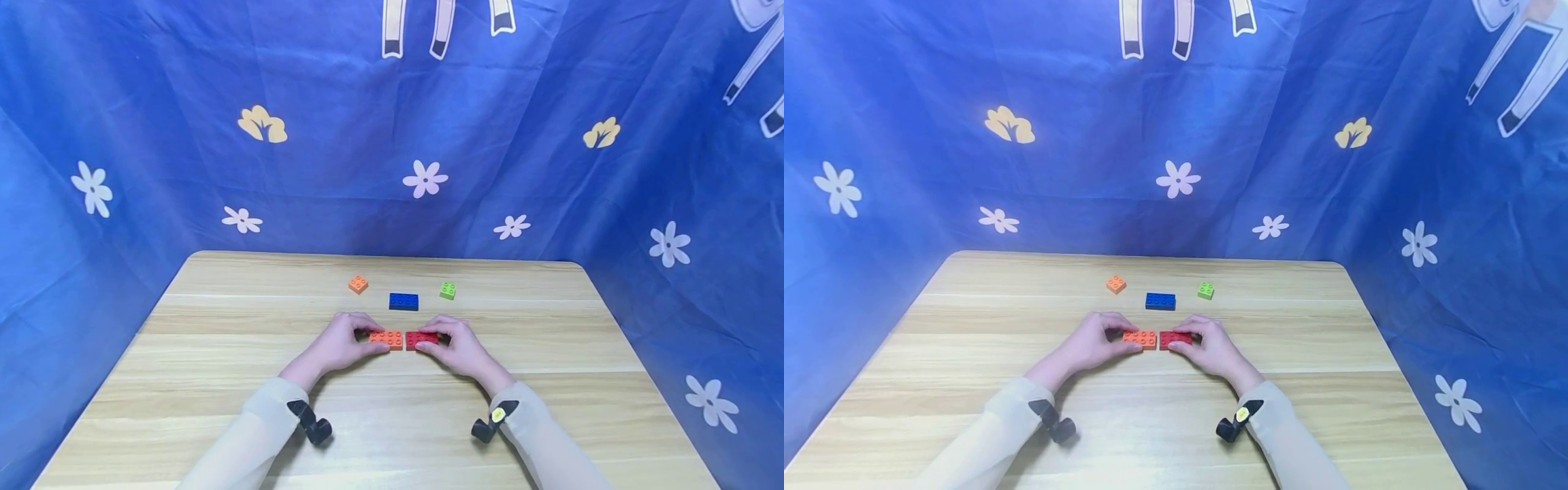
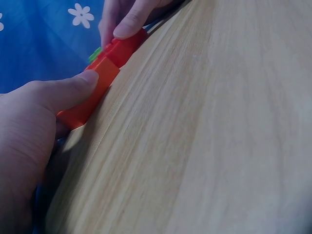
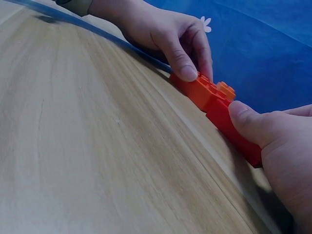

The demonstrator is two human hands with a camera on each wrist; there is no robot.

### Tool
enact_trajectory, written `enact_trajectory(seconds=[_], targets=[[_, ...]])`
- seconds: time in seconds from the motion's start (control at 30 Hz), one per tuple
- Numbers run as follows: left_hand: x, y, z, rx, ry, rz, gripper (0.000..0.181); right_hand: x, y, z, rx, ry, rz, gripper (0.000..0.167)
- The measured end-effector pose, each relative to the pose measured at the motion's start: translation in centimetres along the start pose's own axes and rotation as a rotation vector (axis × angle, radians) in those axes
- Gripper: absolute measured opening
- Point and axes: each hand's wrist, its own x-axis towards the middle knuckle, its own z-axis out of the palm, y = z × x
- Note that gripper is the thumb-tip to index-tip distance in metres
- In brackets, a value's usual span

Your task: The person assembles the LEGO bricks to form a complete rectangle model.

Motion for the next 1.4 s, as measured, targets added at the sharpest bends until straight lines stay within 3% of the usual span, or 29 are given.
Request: enact_trajectory(seconds=[0.33,0.53,0.8,1.07,1.4], targets=[[0.2,-0.4,0.5,-0.005,0.005,-0.009,0.039,0.2,0.1,0.5,0.012,0.009,-0.017,0.028],[0.1,-0.3,0.5,-0.012,0.026,0.018,0.040,0.3,0.1,0.4,0.019,0.005,-0.019,0.028],[0.0,-0.4,0.5,-0.011,0.030,0.021,0.040,0.5,0.0,0.1,0.038,-0.013,0.024,0.039],[-0.1,0.0,0.5,-0.019,0.035,0.017,0.041,1.9,0.0,-1.0,0.060,0.018,-0.028,0.038],[-0.2,-0.1,0.5,-0.006,0.039,0.028,0.041,4.1,0.3,-1.3,0.033,0.044,0.037,0.045]])
